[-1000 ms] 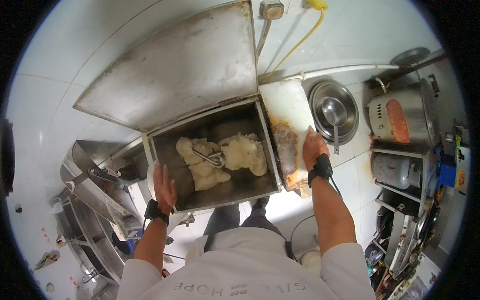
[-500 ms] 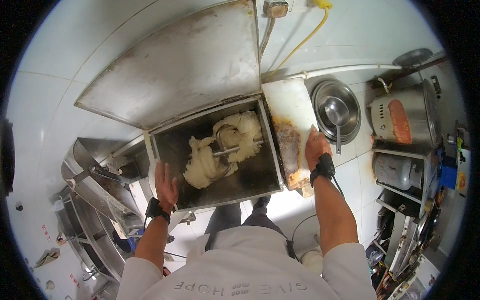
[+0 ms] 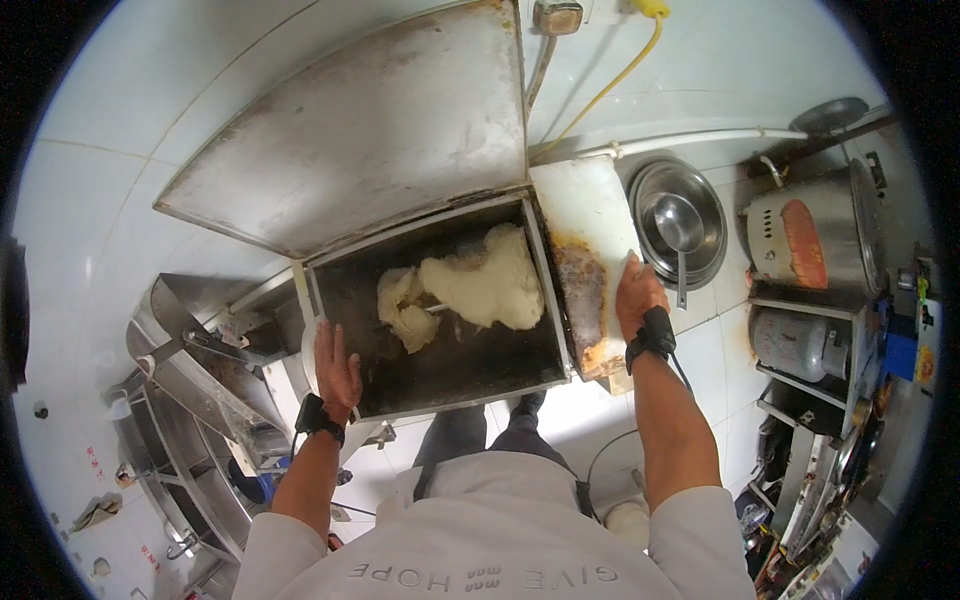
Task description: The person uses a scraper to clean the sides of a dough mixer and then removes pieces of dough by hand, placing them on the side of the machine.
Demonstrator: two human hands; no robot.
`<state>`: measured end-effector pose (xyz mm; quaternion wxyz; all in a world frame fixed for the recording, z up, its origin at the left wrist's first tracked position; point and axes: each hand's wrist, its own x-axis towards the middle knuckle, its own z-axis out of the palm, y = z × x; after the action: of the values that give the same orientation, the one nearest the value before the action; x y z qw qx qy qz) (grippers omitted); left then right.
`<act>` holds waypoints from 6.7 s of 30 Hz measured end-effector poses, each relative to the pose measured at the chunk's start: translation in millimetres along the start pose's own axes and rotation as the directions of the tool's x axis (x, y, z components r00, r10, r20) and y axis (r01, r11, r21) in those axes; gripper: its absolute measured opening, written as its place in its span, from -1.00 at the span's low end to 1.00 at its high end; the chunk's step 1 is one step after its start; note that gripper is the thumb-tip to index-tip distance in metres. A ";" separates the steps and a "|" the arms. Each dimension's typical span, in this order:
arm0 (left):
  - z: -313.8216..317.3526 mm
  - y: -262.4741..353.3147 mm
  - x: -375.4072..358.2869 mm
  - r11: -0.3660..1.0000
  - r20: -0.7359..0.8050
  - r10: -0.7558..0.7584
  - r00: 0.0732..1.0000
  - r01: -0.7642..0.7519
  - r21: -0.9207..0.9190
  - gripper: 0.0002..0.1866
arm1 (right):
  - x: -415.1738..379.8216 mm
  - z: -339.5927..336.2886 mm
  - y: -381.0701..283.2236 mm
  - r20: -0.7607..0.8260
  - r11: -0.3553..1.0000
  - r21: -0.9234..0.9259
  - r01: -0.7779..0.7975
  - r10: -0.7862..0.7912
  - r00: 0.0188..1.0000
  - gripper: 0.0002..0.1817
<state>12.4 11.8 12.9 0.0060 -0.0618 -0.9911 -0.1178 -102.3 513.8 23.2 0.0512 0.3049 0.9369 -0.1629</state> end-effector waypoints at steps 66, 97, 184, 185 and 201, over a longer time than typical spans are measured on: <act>1.3 0.4 -1.2 1.000 0.004 0.001 1.000 -0.001 0.011 -0.42 | 2.0 2.2 4.8 0.011 0.998 0.064 0.020 -0.021 1.000 -0.34; -1.2 3.2 0.0 0.999 0.012 -0.038 0.999 0.038 -0.003 -0.43 | 1.5 0.3 2.4 0.027 0.999 0.032 -0.020 0.019 0.999 -0.35; -1.4 3.6 0.4 1.000 -0.008 -0.003 1.000 0.003 -0.007 -0.41 | 3.9 12.4 9.8 -0.096 0.998 -0.004 0.057 -0.057 0.994 -0.37; -1.9 2.4 -0.6 1.000 -0.012 0.004 1.000 -0.004 -0.017 -0.41 | 10.3 23.3 17.4 -0.107 0.999 -0.010 0.053 -0.054 0.993 -0.37; -1.0 -1.9 -5.1 0.998 -0.077 0.038 0.996 -0.042 -0.049 -0.42 | -39.9 16.6 119.3 0.007 0.937 0.217 0.272 -0.280 0.960 -0.61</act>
<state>17.2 9.2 13.3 0.0443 -0.0772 -0.9854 -0.1450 0.1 576.8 -17.3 0.0122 0.1711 0.9462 -0.2742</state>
